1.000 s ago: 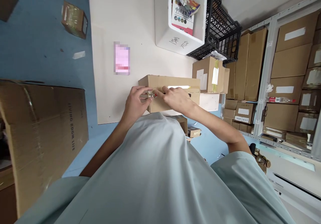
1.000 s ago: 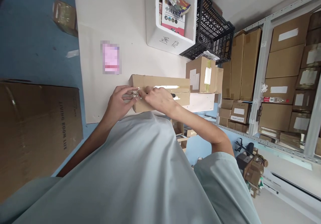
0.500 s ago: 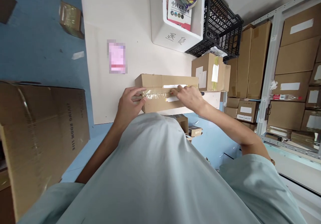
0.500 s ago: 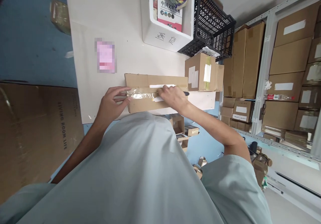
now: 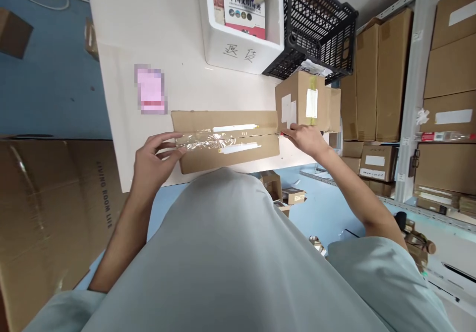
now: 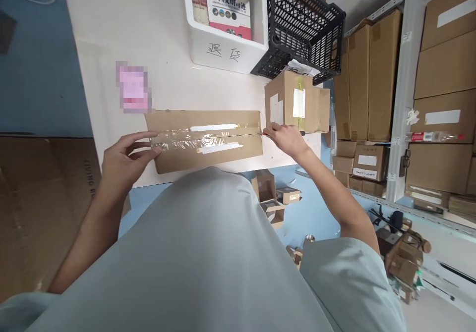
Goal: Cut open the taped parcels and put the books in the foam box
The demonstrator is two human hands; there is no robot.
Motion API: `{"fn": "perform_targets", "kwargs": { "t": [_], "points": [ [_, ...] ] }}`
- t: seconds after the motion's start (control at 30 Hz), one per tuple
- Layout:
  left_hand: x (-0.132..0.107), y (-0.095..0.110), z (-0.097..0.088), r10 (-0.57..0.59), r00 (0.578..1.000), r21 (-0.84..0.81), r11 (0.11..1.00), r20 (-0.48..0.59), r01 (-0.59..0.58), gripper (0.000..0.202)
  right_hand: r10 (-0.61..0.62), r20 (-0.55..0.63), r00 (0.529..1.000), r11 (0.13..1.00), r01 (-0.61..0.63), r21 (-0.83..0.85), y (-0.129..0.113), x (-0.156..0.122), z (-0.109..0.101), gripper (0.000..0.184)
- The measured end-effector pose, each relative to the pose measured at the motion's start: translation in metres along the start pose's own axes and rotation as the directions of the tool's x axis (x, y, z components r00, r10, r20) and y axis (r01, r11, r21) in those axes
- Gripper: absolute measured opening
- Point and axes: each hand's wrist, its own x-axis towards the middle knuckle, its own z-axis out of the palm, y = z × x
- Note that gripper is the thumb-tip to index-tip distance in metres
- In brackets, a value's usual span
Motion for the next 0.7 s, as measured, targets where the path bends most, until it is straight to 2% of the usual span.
{"fn": "perform_targets", "kwargs": {
  "t": [0.13,0.23,0.37,0.53,0.63,0.7],
  "points": [
    [-0.003,0.009,0.012,-0.061,0.994,0.104,0.992,-0.091,0.071,0.039,-0.102,-0.085,0.991,0.987,0.111,0.115,0.024,0.012,0.020,0.053],
    [-0.003,0.020,0.027,-0.068,0.972,0.166,0.980,-0.224,0.107,0.033,-0.168,-0.160,0.973,0.965,0.196,0.173,0.037,0.021,0.036,0.052],
    [-0.001,0.030,0.049,0.028,0.926,0.278,0.957,-0.376,0.084,0.025,-0.248,-0.230,0.941,0.930,0.297,0.215,0.048,0.028,0.054,0.051],
    [0.002,0.029,0.067,0.167,0.876,0.404,0.914,-0.453,0.034,0.016,-0.249,-0.313,0.916,0.881,0.349,0.321,0.062,0.040,0.083,0.051],
    [0.003,0.024,0.070,0.204,0.869,0.430,0.903,-0.451,0.011,0.014,-0.233,-0.408,0.883,0.777,0.421,0.468,0.059,0.055,0.110,0.049],
    [0.002,0.023,0.069,0.204,0.873,0.447,0.894,-0.443,0.018,0.015,-0.195,-0.485,0.853,0.632,0.487,0.603,0.047,0.068,0.133,0.050]
  ]
}}
